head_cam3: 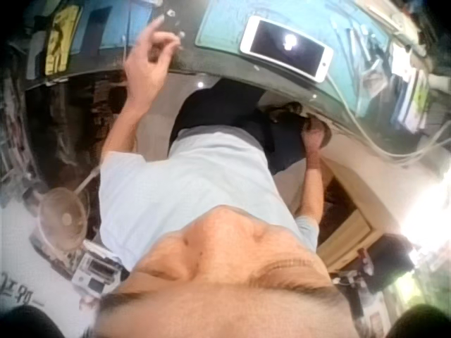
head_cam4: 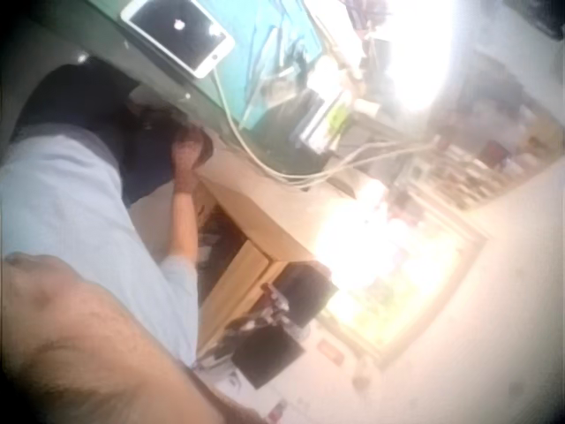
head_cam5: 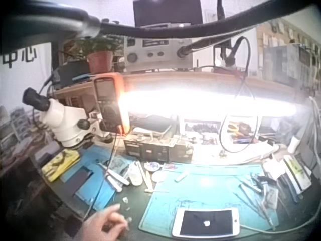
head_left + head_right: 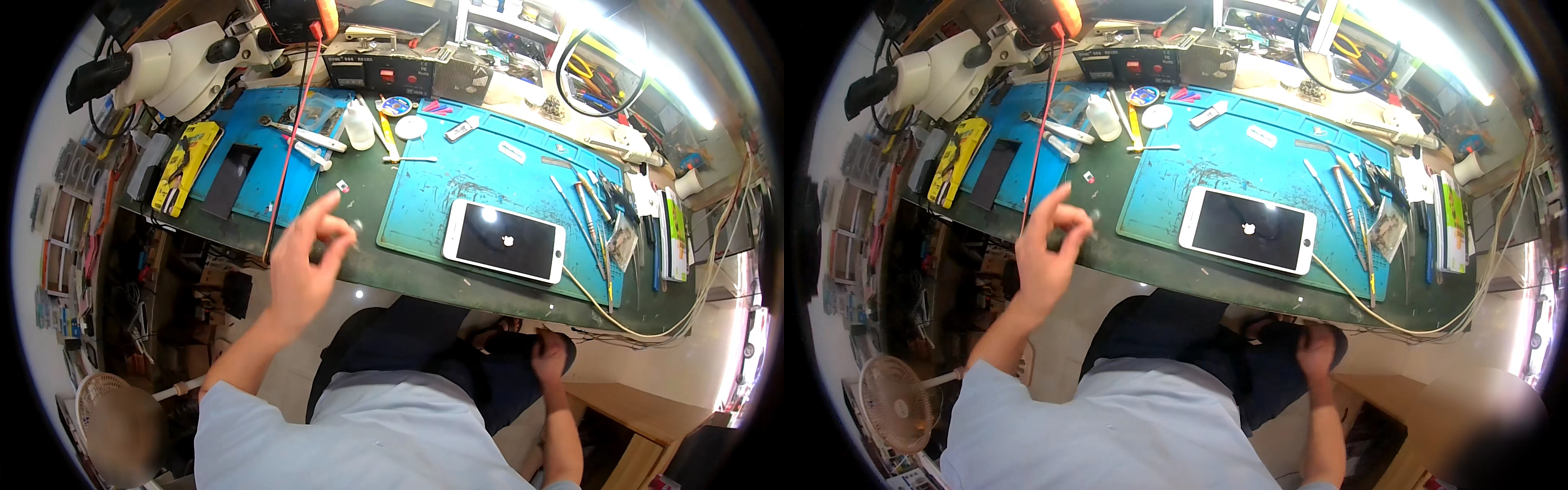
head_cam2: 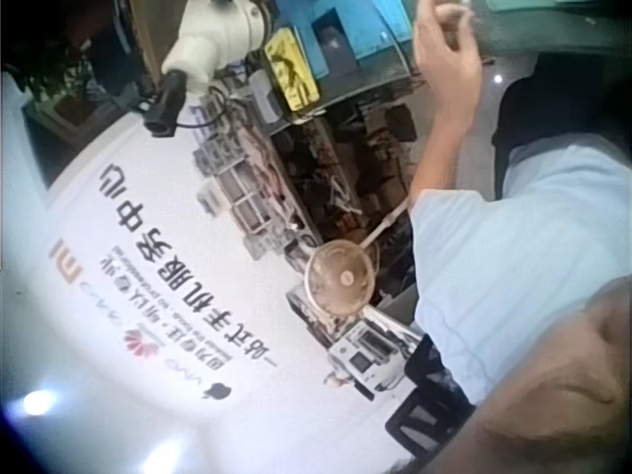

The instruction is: The person reassembles a white smartphone by connecting internal ribbon cables and closing the display assembly. They then connect a charging cable to the device and wait for the screen to light up, confirming the repair.

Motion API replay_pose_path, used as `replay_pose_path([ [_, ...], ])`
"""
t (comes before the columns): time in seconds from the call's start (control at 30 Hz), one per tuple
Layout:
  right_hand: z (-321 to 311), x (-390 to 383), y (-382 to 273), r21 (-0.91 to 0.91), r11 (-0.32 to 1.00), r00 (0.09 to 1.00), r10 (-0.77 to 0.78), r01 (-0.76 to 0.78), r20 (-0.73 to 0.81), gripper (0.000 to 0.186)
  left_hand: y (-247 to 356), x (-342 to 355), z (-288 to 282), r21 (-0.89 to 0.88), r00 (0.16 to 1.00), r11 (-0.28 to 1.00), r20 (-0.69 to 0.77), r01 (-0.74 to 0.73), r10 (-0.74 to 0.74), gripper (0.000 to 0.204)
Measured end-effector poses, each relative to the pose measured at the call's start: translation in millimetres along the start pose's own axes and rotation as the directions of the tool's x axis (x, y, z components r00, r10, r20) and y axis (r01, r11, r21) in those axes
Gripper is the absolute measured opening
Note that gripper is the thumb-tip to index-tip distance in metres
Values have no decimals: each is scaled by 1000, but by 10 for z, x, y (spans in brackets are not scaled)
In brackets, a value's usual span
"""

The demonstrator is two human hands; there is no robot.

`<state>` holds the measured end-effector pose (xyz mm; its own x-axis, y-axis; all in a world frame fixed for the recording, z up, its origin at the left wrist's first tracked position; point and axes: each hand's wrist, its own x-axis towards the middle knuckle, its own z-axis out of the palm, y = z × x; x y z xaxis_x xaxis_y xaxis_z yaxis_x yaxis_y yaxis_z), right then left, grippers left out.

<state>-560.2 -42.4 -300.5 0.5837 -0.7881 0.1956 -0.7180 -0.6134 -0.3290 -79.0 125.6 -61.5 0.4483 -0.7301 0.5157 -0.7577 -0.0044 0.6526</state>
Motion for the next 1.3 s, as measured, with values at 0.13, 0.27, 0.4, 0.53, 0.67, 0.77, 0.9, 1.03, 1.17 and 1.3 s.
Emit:
replay_pose_path([
  [0.13, -234, 168, -1495, 499, 863, 996, -90, 75, 6, 32, 471, -599, 233, -339, 982, 941, 177, 3, 60, 45],
  [0.27, -541, 293, -2447, 876, 482, 1000, -13, 19, -14, 33, 582, -1225, 892, -648, 763, 403, 567, 646, -310, 43],
  [0.4, -520, 318, -2500, 814, 574, 986, 164, -88, -9, 27, 478, -1316, 1228, -594, 610, 169, 707, 787, -358, 48],
  [0.53, -613, 344, -2369, 622, 783, 990, 102, -21, -95, 20, 515, -1215, 1246, -319, 250, -148, 899, 936, -360, 46],
  [0.67, -551, 286, -2300, 559, 827, 992, 107, -49, -72, 16, 413, -1328, 1325, -228, 113, -351, 941, 908, -320, 48],
  [0.77, -525, 256, -2240, 488, 873, 993, 49, 9, -104, 12, 478, -1333, 1263, -246, 159, -241, 931, 939, -329, 45],
  [0.9, -448, 159, -2155, 578, 803, 982, 190, -143, -21, 12, 577, -1177, 896, -391, 610, 615, 769, 685, -191, 28],
  [1.03, -462, 140, -2103, 606, 774, 972, 234, -185, -2, 11, 328, -543, 398, -37, 848, 848, 13, -529, 529, 30],
  [1.17, -399, 123, -2105, 613, 768, 976, 218, -186, 23, 12, -108, 60, -104, 485, 977, 860, -47, -159, 208, 33],
  [1.3, -362, 155, -2129, 600, 789, 988, 157, -129, 6, 13, -312, 123, -273, 564, 983, 806, 132, -183, 131, 40],
])
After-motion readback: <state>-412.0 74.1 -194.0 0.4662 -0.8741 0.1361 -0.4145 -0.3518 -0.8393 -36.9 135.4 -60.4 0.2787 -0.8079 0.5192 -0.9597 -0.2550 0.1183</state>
